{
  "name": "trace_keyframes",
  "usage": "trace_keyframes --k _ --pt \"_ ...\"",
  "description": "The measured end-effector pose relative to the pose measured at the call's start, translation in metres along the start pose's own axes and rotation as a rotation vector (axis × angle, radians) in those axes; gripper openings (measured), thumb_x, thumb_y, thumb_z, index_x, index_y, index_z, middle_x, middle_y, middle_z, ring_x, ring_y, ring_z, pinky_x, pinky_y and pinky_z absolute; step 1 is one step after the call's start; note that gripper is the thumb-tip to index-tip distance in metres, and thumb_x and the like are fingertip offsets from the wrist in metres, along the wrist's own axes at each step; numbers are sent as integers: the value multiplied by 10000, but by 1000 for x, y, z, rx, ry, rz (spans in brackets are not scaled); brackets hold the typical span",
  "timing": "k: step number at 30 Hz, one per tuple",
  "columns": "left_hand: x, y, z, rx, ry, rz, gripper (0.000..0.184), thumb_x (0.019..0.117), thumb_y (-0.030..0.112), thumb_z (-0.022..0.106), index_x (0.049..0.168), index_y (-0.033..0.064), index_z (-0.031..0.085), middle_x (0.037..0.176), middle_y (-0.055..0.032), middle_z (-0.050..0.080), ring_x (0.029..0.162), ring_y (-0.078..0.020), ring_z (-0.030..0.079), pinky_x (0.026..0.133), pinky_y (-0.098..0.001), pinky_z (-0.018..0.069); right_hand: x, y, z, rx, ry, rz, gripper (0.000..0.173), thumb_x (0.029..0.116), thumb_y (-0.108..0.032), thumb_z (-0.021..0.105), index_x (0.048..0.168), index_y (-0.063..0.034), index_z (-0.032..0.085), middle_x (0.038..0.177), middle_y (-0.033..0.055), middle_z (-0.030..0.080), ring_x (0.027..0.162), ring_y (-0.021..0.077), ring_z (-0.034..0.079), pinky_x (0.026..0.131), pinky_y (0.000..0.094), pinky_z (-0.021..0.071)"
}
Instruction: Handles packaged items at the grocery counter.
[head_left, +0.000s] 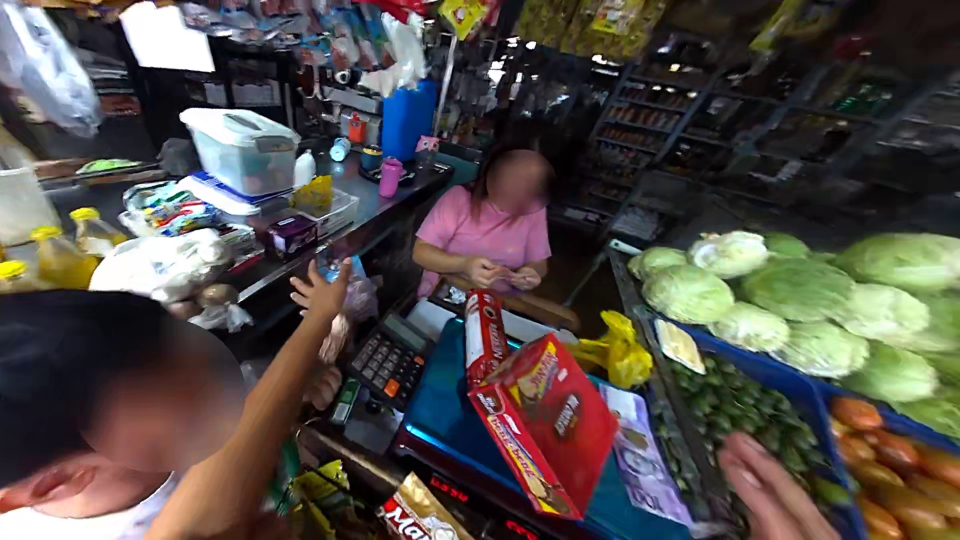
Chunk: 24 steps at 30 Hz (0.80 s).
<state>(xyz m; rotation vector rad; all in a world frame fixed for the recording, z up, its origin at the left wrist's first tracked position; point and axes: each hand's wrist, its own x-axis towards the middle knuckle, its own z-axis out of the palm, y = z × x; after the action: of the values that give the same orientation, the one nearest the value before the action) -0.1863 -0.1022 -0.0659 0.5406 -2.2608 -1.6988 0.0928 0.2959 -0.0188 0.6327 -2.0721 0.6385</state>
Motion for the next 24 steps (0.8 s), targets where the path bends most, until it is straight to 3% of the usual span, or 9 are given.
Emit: trace_keyframes --k 2,4,5,7,10,13,15,19,24 --pt "-26 28 2 -105 -104 155 799 1008 522 562 1599 65 279 1656 -331 75 1515 -525 140 1171 -680 242 0 4 9 9 49 139 465 1075 -485 428 1460 -246 533 1553 -42 456 1432 77 421 1152 303 417" --pt "-72 54 3 -140 -344 310 592 1032 393 553 1480 21 446 1515 -277 410 1380 -387 446 1099 -568 416 4 8 24 8 48 213 396 1070 -394 511 1346 -142 642 1418 96 578 1309 134 544 1063 304 495" --pt "-95 62 3 -117 -502 385 523 1030 350 561 1434 22 507 1452 -221 509 1319 -314 525 1073 -513 459 7 13 32 -3 26 229 377 1064 -369 527 1303 -119 677 1367 126 615 1268 155 576 1039 313 509" --pt "-131 65 1 17 -811 507 492 1015 362 582 1408 66 566 1452 -135 552 1327 -236 546 1094 -467 470 12 18 48 -48 -25 254 356 1047 -337 540 1269 -116 710 1324 123 654 1244 185 603 1025 352 524" --pt "-169 51 6 195 -1075 561 574 1003 368 621 1465 46 509 1496 -174 514 1377 -299 507 1113 -510 444 18 18 67 -151 -63 311 351 1009 -290 555 1247 -95 724 1282 121 681 1196 237 638 989 408 542" --pt "-184 37 18 182 -1101 467 733 1001 452 611 1558 58 340 1508 -178 491 1356 -283 528 1093 -470 470 20 17 82 -193 -139 359 377 1007 -311 550 1250 -79 722 1268 151 679 1180 306 647 965 488 547" --pt "-186 37 29 65 -1087 377 799 999 511 574 1596 84 259 1457 -172 536 1264 -255 600 1025 -442 522 25 15 91 -240 -183 352 413 1011 -350 534 1280 -96 718 1257 162 675 1163 340 642 950 522 538" --pt "-190 43 44 -225 -1108 76 643 1043 379 567 1541 72 301 1336 -171 588 1137 -239 660 903 -421 583 41 6 102 -289 -244 329 480 1014 -433 523 1307 -103 710 1207 166 674 1114 354 640 905 502 544" --pt "-191 39 47 -296 -1072 49 689 1005 288 655 1542 70 281 1202 -151 629 1007 -192 697 851 -348 605 46 4 109 -321 -211 316 433 977 -437 571 1175 -99 757 1094 119 695 992 299 665 820 449 562"
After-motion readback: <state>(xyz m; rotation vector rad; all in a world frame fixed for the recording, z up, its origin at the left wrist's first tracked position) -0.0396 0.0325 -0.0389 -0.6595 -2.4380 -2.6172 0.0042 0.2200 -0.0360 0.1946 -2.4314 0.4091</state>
